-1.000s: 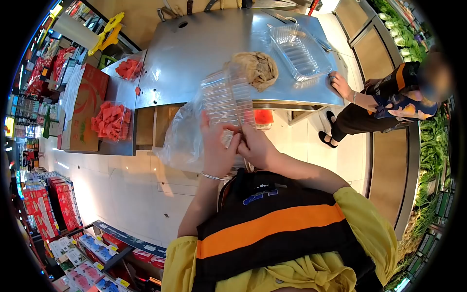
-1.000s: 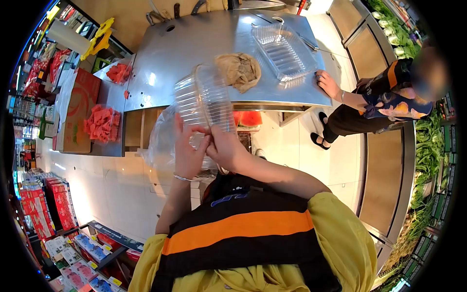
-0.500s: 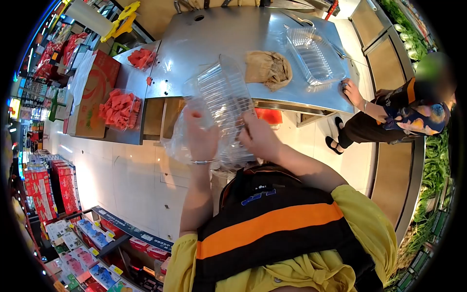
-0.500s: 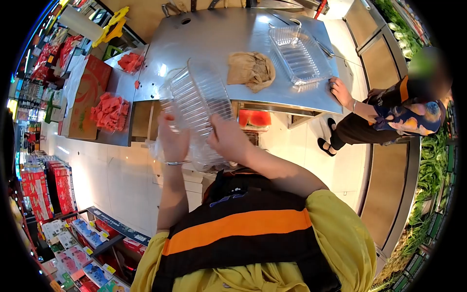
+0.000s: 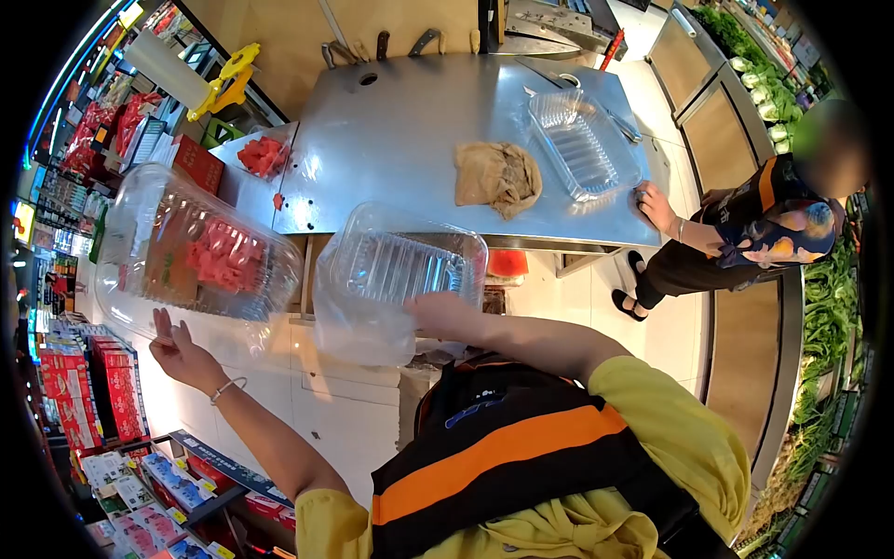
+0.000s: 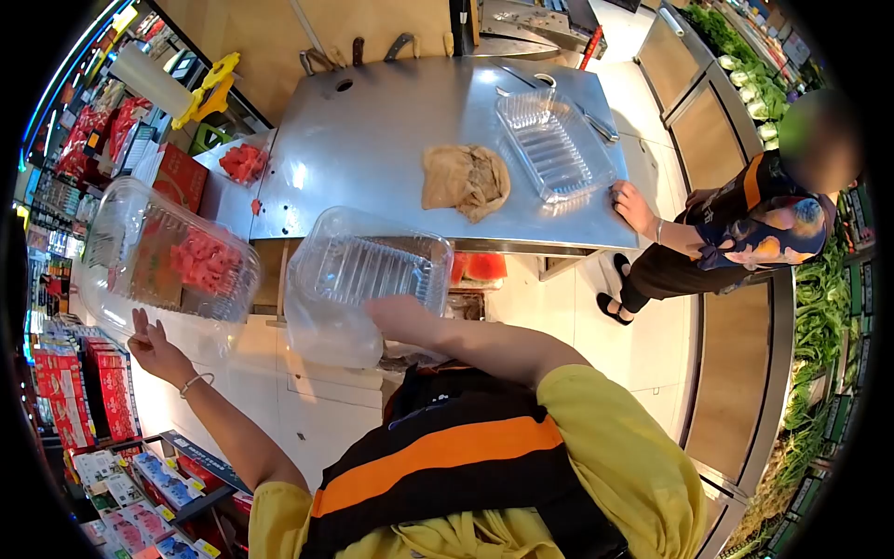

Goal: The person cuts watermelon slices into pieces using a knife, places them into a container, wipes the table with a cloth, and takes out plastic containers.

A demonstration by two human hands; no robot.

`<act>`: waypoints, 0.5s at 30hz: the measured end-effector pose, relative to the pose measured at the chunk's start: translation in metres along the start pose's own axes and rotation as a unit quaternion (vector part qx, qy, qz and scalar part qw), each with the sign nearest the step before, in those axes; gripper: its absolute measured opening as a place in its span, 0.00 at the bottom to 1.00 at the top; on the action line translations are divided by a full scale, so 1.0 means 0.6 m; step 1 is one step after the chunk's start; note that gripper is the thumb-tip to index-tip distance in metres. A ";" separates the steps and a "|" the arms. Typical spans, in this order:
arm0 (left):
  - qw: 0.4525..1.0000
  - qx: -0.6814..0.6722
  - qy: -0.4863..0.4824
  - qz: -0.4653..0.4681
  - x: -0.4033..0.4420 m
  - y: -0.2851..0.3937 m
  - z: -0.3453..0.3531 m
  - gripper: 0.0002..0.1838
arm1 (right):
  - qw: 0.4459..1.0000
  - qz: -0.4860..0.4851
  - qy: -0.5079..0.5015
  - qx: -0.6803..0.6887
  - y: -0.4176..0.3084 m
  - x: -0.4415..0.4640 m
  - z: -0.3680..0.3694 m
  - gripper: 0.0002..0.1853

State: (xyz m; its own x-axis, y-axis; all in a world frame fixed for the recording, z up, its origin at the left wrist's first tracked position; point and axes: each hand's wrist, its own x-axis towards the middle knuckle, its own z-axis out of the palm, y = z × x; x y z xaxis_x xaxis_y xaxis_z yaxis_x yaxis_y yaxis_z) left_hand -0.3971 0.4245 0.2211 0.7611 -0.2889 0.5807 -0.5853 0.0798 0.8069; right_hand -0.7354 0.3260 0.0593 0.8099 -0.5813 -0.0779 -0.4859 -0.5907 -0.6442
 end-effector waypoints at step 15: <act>0.856 0.260 -0.430 0.124 -0.142 0.111 0.079 0.12 | 0.915 0.091 0.322 -0.223 0.295 0.014 -0.180 0.19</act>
State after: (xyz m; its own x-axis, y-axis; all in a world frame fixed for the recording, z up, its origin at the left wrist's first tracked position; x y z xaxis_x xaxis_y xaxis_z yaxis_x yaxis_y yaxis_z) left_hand -0.5144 0.4092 0.2201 0.2386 -0.9378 0.2521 -0.9143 -0.1295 0.3837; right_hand -0.8502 0.1562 0.0269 0.4102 -0.8172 0.4049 -0.7956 -0.5377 -0.2792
